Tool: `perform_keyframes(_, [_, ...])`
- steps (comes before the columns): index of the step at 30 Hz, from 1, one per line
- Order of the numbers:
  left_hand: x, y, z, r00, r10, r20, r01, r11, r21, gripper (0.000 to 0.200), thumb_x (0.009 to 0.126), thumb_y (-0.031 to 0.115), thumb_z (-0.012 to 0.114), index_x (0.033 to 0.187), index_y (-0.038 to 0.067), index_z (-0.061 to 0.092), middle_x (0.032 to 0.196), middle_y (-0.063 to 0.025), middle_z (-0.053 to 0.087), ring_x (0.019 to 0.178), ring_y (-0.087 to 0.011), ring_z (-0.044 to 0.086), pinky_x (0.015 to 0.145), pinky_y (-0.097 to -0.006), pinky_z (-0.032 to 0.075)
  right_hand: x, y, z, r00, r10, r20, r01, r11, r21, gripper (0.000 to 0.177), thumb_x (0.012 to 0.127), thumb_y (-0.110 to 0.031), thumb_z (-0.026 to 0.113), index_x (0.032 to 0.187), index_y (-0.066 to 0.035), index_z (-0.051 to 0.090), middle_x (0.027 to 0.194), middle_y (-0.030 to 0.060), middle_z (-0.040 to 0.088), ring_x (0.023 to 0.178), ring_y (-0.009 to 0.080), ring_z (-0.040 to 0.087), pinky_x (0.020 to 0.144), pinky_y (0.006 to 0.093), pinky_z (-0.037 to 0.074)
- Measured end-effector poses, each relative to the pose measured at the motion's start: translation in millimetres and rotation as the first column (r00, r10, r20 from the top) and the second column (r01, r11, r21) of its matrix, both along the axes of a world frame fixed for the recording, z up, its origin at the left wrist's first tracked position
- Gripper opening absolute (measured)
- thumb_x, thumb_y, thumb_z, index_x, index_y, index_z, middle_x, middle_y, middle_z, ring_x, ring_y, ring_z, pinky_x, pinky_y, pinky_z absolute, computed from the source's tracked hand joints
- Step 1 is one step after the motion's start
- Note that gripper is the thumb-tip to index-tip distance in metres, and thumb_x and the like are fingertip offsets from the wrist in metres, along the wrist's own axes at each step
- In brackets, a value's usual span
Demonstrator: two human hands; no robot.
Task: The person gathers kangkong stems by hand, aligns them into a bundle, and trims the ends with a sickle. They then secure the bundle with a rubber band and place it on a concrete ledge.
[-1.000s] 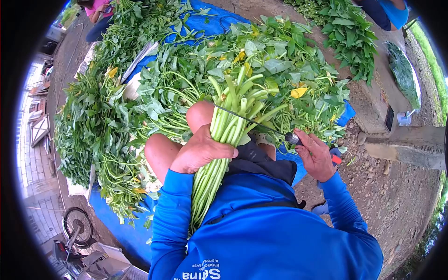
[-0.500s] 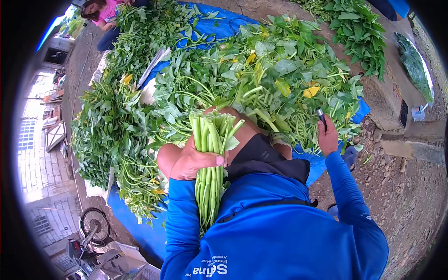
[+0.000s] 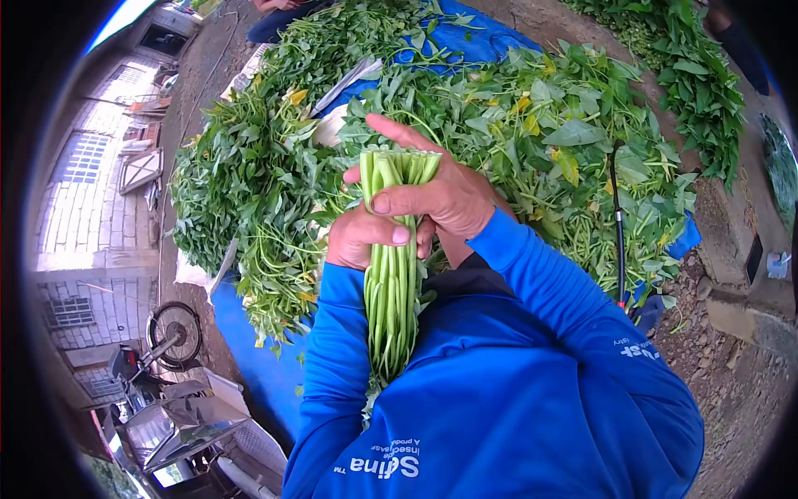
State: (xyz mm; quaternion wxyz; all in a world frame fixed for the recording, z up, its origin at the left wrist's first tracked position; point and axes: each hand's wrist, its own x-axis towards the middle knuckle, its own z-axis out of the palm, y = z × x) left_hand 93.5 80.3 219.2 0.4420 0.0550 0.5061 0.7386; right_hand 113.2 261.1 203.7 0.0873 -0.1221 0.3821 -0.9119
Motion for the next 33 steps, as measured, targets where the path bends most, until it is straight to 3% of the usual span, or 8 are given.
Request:
perform_keyframes(5, [-10.1, -44.8, 24.5, 0.999, -0.035, 0.031, 0.036, 0.998, -0.042, 0.068, 0.082, 0.025, 0.081, 0.14, -0.003, 0.06, 0.099, -0.0225, 0.075, 0.091, -0.0365, 0.078, 0.087, -0.0466, 0.065, -25.7, -41.8, 18.6, 0.983, -0.061, -0.171, 0.082, 0.989, 0.12, 0.075, 0.085, 0.002, 0.08, 0.153, 0.0, 0.049, 0.114, 0.0165, 0.073, 0.103, 0.024, 0.075, 0.082, 0.038, 0.064])
perform_keyframes(8, [-7.8, -72.5, 47.2, 0.956, 0.039, -0.291, -0.151, 0.915, -0.373, 0.087, 0.087, 0.054, 0.082, 0.143, -0.008, 0.056, 0.115, -0.0239, 0.074, 0.106, -0.0347, 0.075, 0.098, -0.0442, 0.061, -37.8, -73.9, 33.8, 0.983, -0.164, -0.081, 0.162, 0.986, -0.033, 0.065, 0.084, 0.007, 0.077, 0.144, 0.002, 0.052, 0.103, 0.0129, 0.071, 0.086, 0.0221, 0.075, 0.078, 0.0367, 0.064])
perform_keyframes(11, [31.4, -75.4, 58.0, 0.6, 0.084, -0.796, -0.423, 0.878, -0.225, 0.103, 0.078, 0.052, 0.097, 0.149, -0.007, 0.051, 0.133, -0.0174, 0.071, 0.122, -0.0242, 0.07, 0.109, -0.0389, 0.054, -52.3, -100.7, 63.2, 0.975, -0.21, -0.076, 0.21, 0.978, -0.011, 0.065, 0.083, 0.007, 0.078, 0.143, 0.003, 0.052, 0.104, 0.0131, 0.071, 0.085, 0.0217, 0.074, 0.076, 0.0367, 0.064])
perform_keyframes(15, [29.0, -117.5, 77.1, 0.82, 0.276, -0.501, -0.429, 0.876, -0.22, 0.066, 0.078, 0.018, 0.091, 0.133, -0.003, 0.063, 0.112, -0.0121, 0.076, 0.1, -0.0213, 0.074, 0.095, -0.0365, 0.059, -64.6, -149.9, 110.1, 0.966, -0.091, -0.241, 0.136, 0.975, 0.175, 0.085, 0.082, -0.003, 0.09, 0.152, 0.006, 0.042, 0.112, 0.0126, 0.07, 0.096, 0.021, 0.073, 0.087, 0.0338, 0.061])
perform_keyframes(18, [31.5, -153.7, 78.1, 0.74, 0.436, -0.511, -0.495, 0.868, 0.024, 0.056, 0.075, 0.014, 0.085, 0.125, -0.002, 0.065, 0.095, -0.0125, 0.074, 0.085, -0.0233, 0.073, 0.083, -0.0372, 0.06, -63.0, -176.1, 141.4, 0.928, 0.156, -0.337, -0.075, 0.967, 0.242, 0.113, 0.081, -0.016, 0.098, 0.164, 0.007, 0.025, 0.131, 0.0175, 0.066, 0.119, 0.0245, 0.068, 0.105, 0.0369, 0.054])
perform_keyframes(19, [33.9, -169.0, 85.1, 0.716, 0.483, -0.504, -0.514, 0.853, 0.089, 0.056, 0.075, 0.015, 0.084, 0.125, -0.002, 0.065, 0.094, -0.0125, 0.074, 0.084, -0.0237, 0.073, 0.082, -0.0377, 0.06, -59.6, -173.0, 155.4, 0.877, 0.309, -0.369, -0.231, 0.943, 0.24, 0.15, 0.074, -0.045, 0.102, 0.168, 0.01, -0.001, 0.131, 0.0241, 0.067, 0.124, 0.0296, 0.066, 0.116, 0.038, 0.046])
perform_keyframes(26, [89.1, -277.5, 140.0, 0.815, 0.41, -0.409, -0.486, 0.868, -0.099, 0.066, 0.069, 0.017, 0.085, 0.128, -0.002, 0.063, 0.097, -0.0125, 0.067, 0.082, -0.0264, 0.071, 0.072, -0.0424, 0.062, -54.5, -147.9, 127.6, 0.864, 0.22, -0.454, 0.08, 0.828, 0.554, 0.083, 0.091, -0.034, 0.087, 0.158, -0.001, 0.051, 0.154, 0.0205, 0.052, 0.132, 0.0253, 0.059, 0.115, 0.0418, 0.047])
perform_keyframes(33, [100.0, -187.6, -0.2, 0.934, 0.354, -0.054, -0.357, 0.932, -0.069, 0.064, 0.069, 0.017, 0.085, 0.126, 0.0, 0.062, 0.095, -0.0135, 0.066, 0.084, -0.0277, 0.07, 0.073, -0.0421, 0.062, -11.3, -120.0, 93.3, 0.377, 0.287, -0.881, 0.601, 0.647, 0.468, 0.041, 0.086, -0.017, 0.081, 0.125, -0.005, 0.075, 0.144, 0.0219, 0.058, 0.141, 0.0418, 0.05, 0.116, 0.0518, 0.045])
